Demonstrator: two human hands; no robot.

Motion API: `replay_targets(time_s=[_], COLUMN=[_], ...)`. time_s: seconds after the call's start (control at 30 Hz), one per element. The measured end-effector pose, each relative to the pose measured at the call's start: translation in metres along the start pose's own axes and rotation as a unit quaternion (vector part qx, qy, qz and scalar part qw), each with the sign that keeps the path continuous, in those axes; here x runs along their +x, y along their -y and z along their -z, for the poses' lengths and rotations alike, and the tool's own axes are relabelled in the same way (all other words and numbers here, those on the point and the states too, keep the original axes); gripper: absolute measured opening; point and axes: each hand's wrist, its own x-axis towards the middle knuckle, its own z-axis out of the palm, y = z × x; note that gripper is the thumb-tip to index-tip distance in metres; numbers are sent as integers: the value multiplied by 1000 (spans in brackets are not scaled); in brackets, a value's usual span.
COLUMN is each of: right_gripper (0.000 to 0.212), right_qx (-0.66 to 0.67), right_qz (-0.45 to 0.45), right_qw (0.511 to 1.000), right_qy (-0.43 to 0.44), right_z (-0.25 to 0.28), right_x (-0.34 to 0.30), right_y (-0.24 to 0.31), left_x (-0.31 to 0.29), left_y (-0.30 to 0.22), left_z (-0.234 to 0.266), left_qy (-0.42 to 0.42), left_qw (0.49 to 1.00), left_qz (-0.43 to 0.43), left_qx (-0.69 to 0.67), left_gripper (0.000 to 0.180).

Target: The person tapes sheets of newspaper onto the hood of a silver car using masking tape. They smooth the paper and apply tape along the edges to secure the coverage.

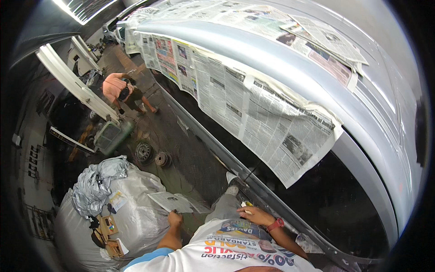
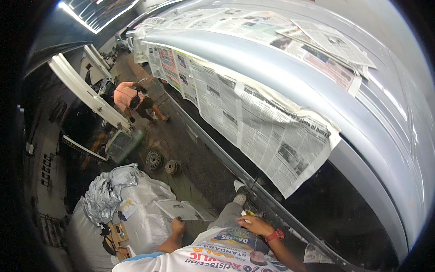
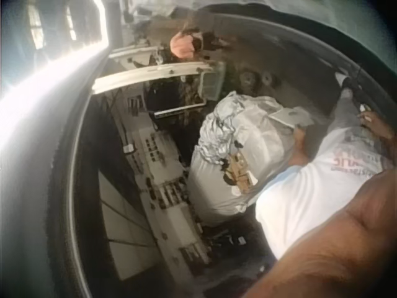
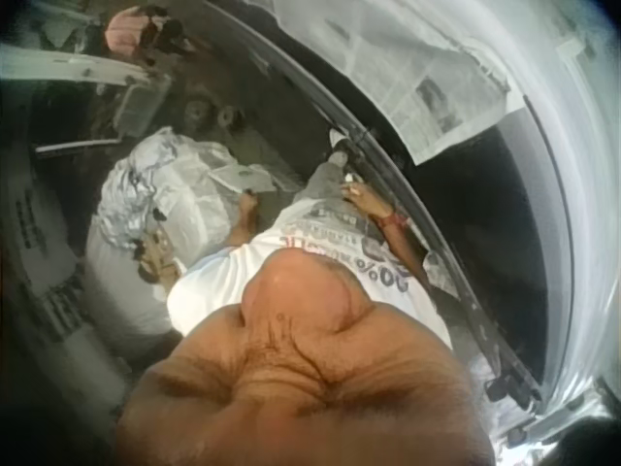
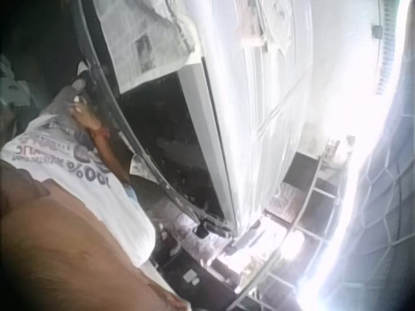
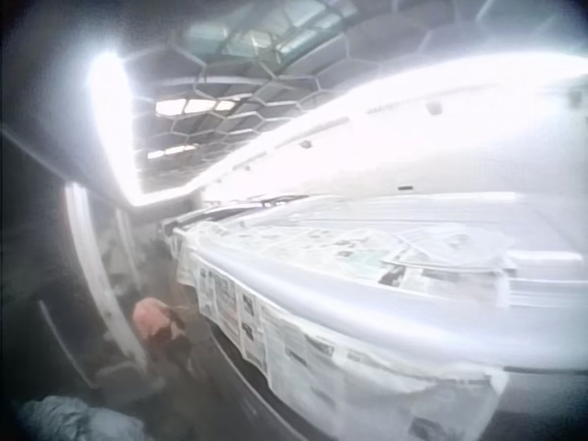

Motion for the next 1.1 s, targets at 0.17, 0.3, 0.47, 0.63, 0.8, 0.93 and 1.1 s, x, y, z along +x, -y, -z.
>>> replay_targets(time_s=[0.17,0.3,0.47,0.63,0.8,0.93,1.1], right_gripper=[45,43,39,39,44,44,44], right_qx=[-21,6,12,5,8,3,14], right_qz=[4,-7,-28,5,12,23,10], right_qw=[1000,999,999,999,999,999,1000], right_qy=[-13,-31,-37,-50,-41,-31,-1], right_z=[-5,-5,3,7,18,26,35], right_x=[-2,-8,-11,-7,0,4,12], right_y=[-1,5,5,4,23,34,54], left_x=[-19,-25,-31,-20,-16,-33,-39], left_y=[-18,-25,-35,-20,-46,-97,-142], left_z=[11,23,48,54,57,61,75], left_qy=[-42,-66,-168,-248,-202,-170,-207], left_qw=[998,995,979,947,953,947,880], left_qz=[-13,-12,-52,-173,-225,-252,-416], left_qx=[33,69,104,107,29,-109,-98], left_gripper=[43,26,19,22,24,16,33])
